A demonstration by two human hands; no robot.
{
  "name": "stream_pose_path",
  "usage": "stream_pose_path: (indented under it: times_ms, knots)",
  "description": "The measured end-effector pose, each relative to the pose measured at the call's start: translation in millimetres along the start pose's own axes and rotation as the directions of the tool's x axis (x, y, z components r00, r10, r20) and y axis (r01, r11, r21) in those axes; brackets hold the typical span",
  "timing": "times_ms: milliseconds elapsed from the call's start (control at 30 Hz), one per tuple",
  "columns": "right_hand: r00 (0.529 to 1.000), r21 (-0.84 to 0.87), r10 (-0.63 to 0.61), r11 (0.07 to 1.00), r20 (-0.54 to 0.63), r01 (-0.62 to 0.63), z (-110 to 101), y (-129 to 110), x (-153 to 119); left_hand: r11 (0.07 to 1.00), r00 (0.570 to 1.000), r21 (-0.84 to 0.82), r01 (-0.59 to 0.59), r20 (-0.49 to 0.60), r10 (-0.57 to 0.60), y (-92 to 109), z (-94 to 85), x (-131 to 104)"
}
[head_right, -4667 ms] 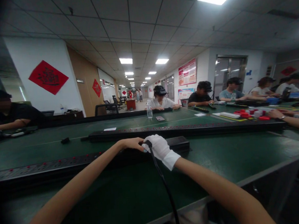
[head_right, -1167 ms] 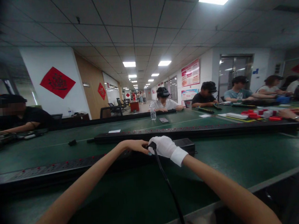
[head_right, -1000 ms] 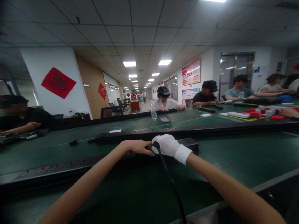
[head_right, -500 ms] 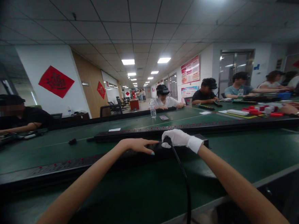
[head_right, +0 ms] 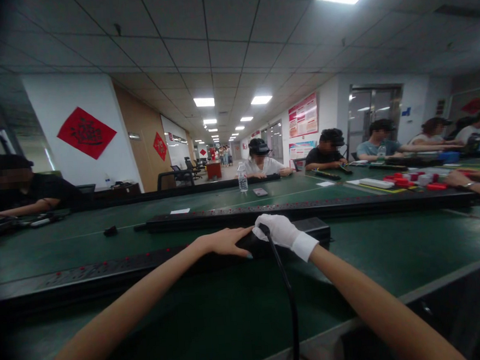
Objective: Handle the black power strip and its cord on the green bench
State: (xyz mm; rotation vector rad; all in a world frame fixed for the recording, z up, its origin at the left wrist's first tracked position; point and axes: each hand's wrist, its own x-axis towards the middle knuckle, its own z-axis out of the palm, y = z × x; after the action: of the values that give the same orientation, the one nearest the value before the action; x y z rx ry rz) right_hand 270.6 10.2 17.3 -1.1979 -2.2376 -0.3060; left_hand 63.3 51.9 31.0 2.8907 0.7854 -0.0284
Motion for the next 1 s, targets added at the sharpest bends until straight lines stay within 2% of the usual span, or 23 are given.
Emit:
stream_pose_path:
  times_ms: [200, 467, 1000]
  knots:
    - [1.0, -0.021, 0.019, 1.0, -0.011, -0.019, -2.3, -4.7, 0.0, 0.999, 0.999, -0.024, 0.037, -0.016, -0.038, 0.9, 2.3, -1.1]
    - [1.0, -0.007, 0.001, 1.0, -0.026, -0.001, 1.0, 1.0, -1.4, 0.998, 0.997, -0.035, 0.057, -0.05, -0.059, 4.8, 0.9, -2.2]
    - [0.999, -0.014, -0.007, 1.0, -0.036, 0.007, 4.0, 3.5, -1.5, 0.997, 0.997, -0.042, 0.061, -0.039, -0.063, 2.3, 2.6, -0.7]
